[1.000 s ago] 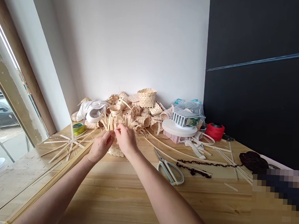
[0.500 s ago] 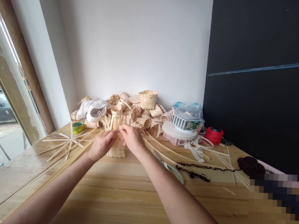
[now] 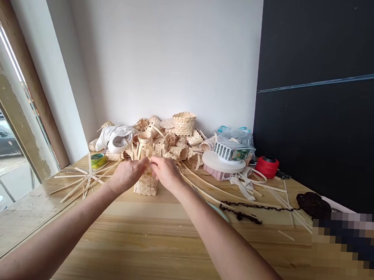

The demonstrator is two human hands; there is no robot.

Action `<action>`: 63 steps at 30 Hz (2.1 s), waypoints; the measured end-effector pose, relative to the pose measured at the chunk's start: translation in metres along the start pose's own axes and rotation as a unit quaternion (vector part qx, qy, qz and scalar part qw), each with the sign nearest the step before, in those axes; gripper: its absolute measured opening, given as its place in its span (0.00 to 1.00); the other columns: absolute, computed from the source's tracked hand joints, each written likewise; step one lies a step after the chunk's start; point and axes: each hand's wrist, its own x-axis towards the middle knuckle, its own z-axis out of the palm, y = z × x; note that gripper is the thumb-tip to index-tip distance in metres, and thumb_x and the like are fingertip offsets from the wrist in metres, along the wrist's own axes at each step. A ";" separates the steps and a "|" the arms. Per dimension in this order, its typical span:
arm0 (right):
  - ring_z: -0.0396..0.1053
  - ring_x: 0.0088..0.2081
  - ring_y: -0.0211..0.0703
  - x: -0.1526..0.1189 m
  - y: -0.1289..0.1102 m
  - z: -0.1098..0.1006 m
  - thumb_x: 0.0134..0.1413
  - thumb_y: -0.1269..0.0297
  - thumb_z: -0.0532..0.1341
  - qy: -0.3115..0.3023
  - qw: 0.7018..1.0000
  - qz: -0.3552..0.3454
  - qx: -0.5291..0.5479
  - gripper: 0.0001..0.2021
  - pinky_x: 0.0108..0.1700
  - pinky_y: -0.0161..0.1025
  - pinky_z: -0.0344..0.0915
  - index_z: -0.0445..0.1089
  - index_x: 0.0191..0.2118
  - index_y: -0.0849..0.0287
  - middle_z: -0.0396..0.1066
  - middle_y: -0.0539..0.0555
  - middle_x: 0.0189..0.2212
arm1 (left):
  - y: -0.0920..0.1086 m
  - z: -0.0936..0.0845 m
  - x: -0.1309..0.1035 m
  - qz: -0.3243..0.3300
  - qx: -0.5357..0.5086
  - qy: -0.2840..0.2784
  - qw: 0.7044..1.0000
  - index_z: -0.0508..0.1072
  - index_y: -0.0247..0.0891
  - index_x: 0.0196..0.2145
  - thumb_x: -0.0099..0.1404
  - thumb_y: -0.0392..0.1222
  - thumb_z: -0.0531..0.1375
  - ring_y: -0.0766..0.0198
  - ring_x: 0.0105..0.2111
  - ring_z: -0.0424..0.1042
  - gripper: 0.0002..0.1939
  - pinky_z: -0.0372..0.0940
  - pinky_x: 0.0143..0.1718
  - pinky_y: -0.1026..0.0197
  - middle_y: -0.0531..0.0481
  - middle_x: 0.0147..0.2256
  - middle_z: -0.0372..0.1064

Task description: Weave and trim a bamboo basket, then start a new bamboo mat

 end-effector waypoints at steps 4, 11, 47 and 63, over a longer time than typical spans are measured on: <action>0.60 0.14 0.33 0.002 -0.003 0.003 0.50 0.74 0.53 0.022 1.000 0.000 -0.022 0.10 0.21 0.30 0.54 0.64 0.22 0.57 0.61 0.43 0.12 | 0.006 -0.013 0.007 -0.022 0.017 -0.022 0.999 0.65 0.34 0.42 0.63 0.33 0.48 0.57 0.24 0.70 0.11 0.61 0.25 0.61 0.46 0.21 0.65; 0.60 0.16 0.34 0.001 -0.005 0.010 0.50 0.74 0.54 0.054 0.998 -0.010 -0.031 0.10 0.21 0.30 0.53 0.64 0.21 0.57 0.61 0.43 0.13 | -0.003 -0.025 0.018 -0.059 -0.183 -0.116 0.974 0.61 0.28 0.50 0.59 0.27 0.49 0.57 0.25 0.71 0.20 0.63 0.26 0.60 0.45 0.22 0.67; 0.65 0.15 0.32 -0.009 0.007 0.028 0.53 0.69 0.48 0.141 0.983 0.064 0.100 0.09 0.13 0.27 0.55 0.58 0.23 0.57 0.63 0.45 0.19 | -0.012 -0.017 0.024 -0.022 -0.320 -0.176 0.931 0.63 0.36 0.18 0.55 0.28 0.50 0.72 0.12 0.61 0.11 0.57 0.19 0.70 0.60 0.10 0.57; 0.70 0.33 0.41 -0.034 0.019 0.025 0.56 0.74 0.50 0.113 0.971 -0.072 -0.197 0.13 0.30 0.34 0.62 0.69 0.41 0.57 0.73 0.55 0.35 | -0.027 0.010 0.020 -0.014 -0.321 -0.103 0.941 0.63 0.36 0.19 0.58 0.34 0.53 0.71 0.14 0.61 0.10 0.57 0.21 0.69 0.59 0.12 0.58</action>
